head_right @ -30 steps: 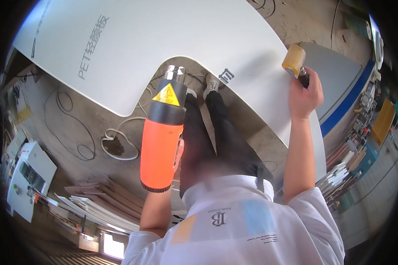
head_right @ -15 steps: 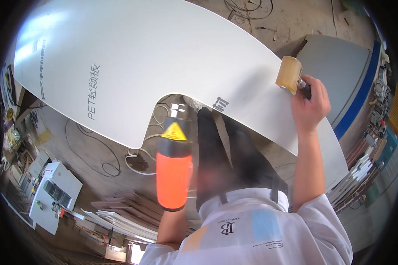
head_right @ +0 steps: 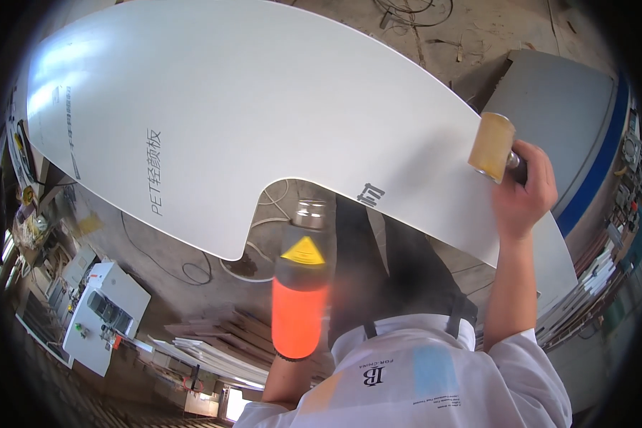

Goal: The person handles a board, heats its inner curved edge with a heat gun, presses the edge using a small roller, and places the tools onto the workbench.

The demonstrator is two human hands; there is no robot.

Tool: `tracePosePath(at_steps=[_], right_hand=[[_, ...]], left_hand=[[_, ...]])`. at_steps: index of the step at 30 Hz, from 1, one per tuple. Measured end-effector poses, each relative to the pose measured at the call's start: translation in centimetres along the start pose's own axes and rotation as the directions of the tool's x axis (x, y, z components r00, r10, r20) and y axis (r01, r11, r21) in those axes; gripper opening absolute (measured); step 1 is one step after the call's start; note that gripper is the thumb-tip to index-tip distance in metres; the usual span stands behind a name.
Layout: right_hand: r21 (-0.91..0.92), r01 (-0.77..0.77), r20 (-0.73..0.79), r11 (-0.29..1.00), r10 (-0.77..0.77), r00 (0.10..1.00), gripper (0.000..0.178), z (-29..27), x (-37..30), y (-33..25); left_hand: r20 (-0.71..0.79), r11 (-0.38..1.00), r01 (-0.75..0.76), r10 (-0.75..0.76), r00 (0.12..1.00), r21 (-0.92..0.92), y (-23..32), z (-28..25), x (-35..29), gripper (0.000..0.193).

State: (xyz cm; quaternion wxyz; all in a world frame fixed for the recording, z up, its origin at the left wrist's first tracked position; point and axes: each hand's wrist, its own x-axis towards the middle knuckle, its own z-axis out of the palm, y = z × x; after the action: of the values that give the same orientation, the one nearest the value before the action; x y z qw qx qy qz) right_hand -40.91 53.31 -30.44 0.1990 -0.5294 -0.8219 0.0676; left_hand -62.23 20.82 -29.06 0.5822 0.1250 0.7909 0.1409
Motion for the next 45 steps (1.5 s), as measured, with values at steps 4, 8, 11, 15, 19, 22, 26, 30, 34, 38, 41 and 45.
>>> tracePosePath(at_steps=[4, 8, 11, 15, 19, 22, 26, 30, 34, 38, 41, 45], right_hand=[[-0.007, -0.027, 0.008, 1.0, 0.027, 1.0, 0.026, 0.0, -0.2, 0.1], [-0.041, -0.014, 0.033, 0.999, 0.015, 0.999, 0.027, -0.1, -0.6, 0.3], [-0.064, 0.009, 0.019, 0.998, -0.008, 1.0, 0.028, -0.1, -0.8, 0.8], [-0.104, 0.04, 0.026, 0.994, -0.038, 0.999, 0.027, -0.2, -1.3, 2.0], [-0.08, 0.092, -0.004, 0.993, -0.093, 0.996, 0.026, -0.3, -1.6, 3.3], [0.056, 0.008, 0.0, 0.998, -0.008, 1.0, 0.026, -0.3, -1.8, 3.5], [-0.091, 0.025, 0.041, 0.996, -0.021, 0.999, 0.023, -0.5, -1.6, 2.9], [-0.044, 0.034, 0.024, 0.998, -0.033, 0.999, 0.023, -0.3, -1.1, 2.4], [-0.115, 0.057, 0.01, 0.992, -0.056, 0.998, 0.022, -0.2, -0.9, 2.1], [-0.142, 0.045, 0.012, 0.989, -0.044, 0.999, 0.022, -0.4, -0.7, 2.0], [-0.154, 0.057, 0.043, 0.986, -0.051, 0.998, 0.024, -0.6, -0.5, 1.9], [-0.122, 0.078, 0.03, 0.989, -0.075, 0.997, 0.026, -0.7, -0.5, 1.8]], left_hand=[[0.049, 0.974, 0.018, -0.03, 0.998, 0.226, 0.3, 0.2, 0.9, 0.03], [0.121, 0.915, 0.018, -0.073, 0.99, 0.404, 0.7, 0.4, 1.8, 0.03], [0.181, 0.876, 0.006, -0.106, 0.978, 0.482, 1.0, 0.3, 2.5, 0.03], [0.248, 0.84, -0.016, -0.142, 0.958, 0.542, 1.3, 0.1, 3.4, 0.03], [0.307, 0.805, -0.045, -0.173, 0.936, 0.591, 1.8, 0.1, 4.2, 0.03], [0.381, 0.865, -0.017, -0.202, 0.902, 0.501, 2.2, -0.2, 4.5, 0.031], [0.544, 0.702, 0.439, -0.086, 0.834, -0.561, 2.5, -0.6, 4.7, 0.045], [0.501, -0.1, 0.505, 0.062, 0.863, -0.857, 2.7, -0.2, 5.4, 0.055], [0.465, 0.092, 0.462, 0.013, 0.885, -0.882, 2.6, 0.5, 6.0, 0.055], [0.446, 0.2, 0.438, -0.005, 0.895, -0.877, 2.4, 0.6, 5.9, 0.055], [0.425, 0.28, 0.413, -0.021, 0.905, -0.867, 2.2, 0.5, 5.4, 0.055], [0.384, 0.35, 0.368, -0.026, 0.923, -0.861, 2.0, 0.8, 5.3, 0.055]])
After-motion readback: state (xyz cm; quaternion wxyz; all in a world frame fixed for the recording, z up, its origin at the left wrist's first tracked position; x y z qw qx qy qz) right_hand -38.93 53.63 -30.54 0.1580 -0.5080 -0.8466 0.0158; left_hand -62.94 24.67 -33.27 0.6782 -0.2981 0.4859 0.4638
